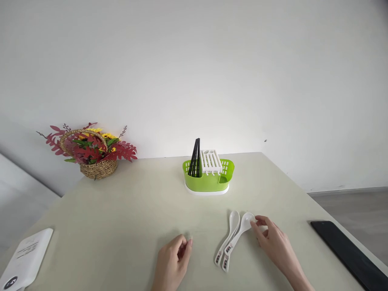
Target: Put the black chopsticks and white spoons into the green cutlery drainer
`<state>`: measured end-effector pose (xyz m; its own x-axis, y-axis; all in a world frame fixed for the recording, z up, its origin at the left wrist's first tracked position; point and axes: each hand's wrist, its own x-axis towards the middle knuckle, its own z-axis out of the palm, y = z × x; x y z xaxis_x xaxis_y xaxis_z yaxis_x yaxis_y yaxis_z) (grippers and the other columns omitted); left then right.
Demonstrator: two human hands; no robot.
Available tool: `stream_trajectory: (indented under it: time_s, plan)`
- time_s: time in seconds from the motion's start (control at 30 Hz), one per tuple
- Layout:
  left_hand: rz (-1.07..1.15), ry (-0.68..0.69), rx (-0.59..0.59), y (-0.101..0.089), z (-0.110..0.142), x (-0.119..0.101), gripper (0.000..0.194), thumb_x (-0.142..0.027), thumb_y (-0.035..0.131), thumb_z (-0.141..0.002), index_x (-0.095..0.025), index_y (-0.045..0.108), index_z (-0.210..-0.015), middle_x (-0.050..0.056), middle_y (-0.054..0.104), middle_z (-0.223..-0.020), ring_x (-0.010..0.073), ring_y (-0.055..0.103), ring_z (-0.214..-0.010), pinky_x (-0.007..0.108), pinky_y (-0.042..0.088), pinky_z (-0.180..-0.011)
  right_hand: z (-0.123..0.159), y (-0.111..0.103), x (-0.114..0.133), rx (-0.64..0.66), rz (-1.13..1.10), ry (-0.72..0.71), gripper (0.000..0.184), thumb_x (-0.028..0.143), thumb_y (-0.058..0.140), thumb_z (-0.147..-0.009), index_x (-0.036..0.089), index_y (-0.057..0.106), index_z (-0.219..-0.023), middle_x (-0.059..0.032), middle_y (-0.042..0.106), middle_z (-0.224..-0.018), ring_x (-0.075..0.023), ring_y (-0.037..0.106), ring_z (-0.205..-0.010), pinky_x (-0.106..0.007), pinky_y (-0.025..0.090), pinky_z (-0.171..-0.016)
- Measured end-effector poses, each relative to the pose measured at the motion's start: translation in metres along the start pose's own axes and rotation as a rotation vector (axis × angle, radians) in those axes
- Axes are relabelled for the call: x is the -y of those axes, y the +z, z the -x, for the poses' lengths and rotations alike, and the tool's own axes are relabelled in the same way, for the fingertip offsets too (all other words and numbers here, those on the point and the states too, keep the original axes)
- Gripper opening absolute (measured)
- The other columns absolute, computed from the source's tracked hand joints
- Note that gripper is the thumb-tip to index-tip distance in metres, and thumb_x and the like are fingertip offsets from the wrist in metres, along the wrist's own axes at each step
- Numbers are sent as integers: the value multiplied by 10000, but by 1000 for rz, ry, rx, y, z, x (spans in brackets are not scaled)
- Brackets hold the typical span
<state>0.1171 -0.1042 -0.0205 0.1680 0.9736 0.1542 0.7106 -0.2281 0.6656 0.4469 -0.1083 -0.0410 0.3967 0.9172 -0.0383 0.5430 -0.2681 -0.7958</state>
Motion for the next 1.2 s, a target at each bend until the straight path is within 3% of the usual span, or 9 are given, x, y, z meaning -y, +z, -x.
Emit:
stream_trajectory:
  time_s: [0.23, 0.4, 0.53, 0.63, 0.77, 0.83, 0.97, 1.07, 1.2]
  plan:
    - [-12, 0, 19, 1, 1, 0, 447, -516, 427, -1012, -235, 342, -674, -53, 402, -575, 123, 386, -522, 227, 332, -528, -29, -2, 1, 195, -58, 38, 379, 612, 597, -862, 250, 707, -847, 12, 682, -585, -199, 622, -495, -353, 498, -577]
    - [-18, 7, 28, 0, 1, 0, 453, -525, 408, -1017, -237, 352, -672, -43, 431, -573, 128, 401, -522, 235, 343, -527, -34, -12, -3, 322, -221, 41, 513, 719, 623, -812, 211, 698, -805, -78, 776, -732, -255, 754, -710, -353, 581, -624]
    - [-21, 10, 19, 1, 2, 1, 443, -496, 439, -1008, -233, 365, -659, -42, 459, -561, 126, 413, -512, 235, 331, -525, -31, -37, 9, 367, -305, 15, 585, 777, 638, -795, 196, 704, -807, -107, 786, -756, -254, 760, -726, -343, 594, -631]
    - [-27, 20, 14, 3, 1, 2, 438, -478, 444, -1007, -230, 359, -655, -46, 447, -552, 123, 404, -502, 237, 318, -522, -28, -63, 46, 311, -331, -58, 580, 768, 670, -798, 190, 711, -823, -98, 773, -722, -239, 746, -697, -329, 594, -637]
    - [-27, 25, 16, 4, 0, 3, 438, -477, 448, -1008, -229, 351, -661, -50, 436, -550, 119, 390, -500, 242, 301, -522, -26, -83, 129, -83, -337, -238, 490, 699, 682, -848, 210, 694, -879, -68, 773, -744, -225, 746, -688, -319, 593, -645]
    - [-23, 25, 16, 3, 1, 2, 435, -475, 448, -1011, -229, 349, -666, -50, 441, -554, 119, 391, -503, 244, 298, -525, -30, -80, 172, -340, -292, -345, 412, 644, 662, -899, 232, 668, -907, -35, 772, -743, -215, 749, -671, -312, 580, -638]
    - [-11, 30, 21, 3, 4, 1, 429, -457, 442, -1019, -232, 340, -669, -45, 450, -559, 125, 405, -508, 253, 295, -527, -47, -51, 234, -581, -83, -680, 252, 454, 557, -1025, 222, 650, -997, -19, 777, -778, -179, 742, -679, -259, 514, -618]
    - [15, 23, 26, 2, 6, 0, 427, -458, 442, -1022, -235, 328, -675, -45, 445, -564, 125, 400, -510, 254, 297, -527, -63, -20, 260, -576, 306, -813, 245, 339, 448, -1079, 202, 642, -1021, -17, 774, -836, -132, 679, -631, -222, 371, -552]
    - [36, 28, 18, 2, 7, 0, 423, -439, 431, -1030, -233, 304, -684, -51, 414, -569, 118, 368, -516, 247, 286, -528, -80, 18, 278, -362, 692, -862, 320, 207, 328, -1093, 179, 622, -972, -34, 723, -779, -127, 619, -605, -237, 251, -507]
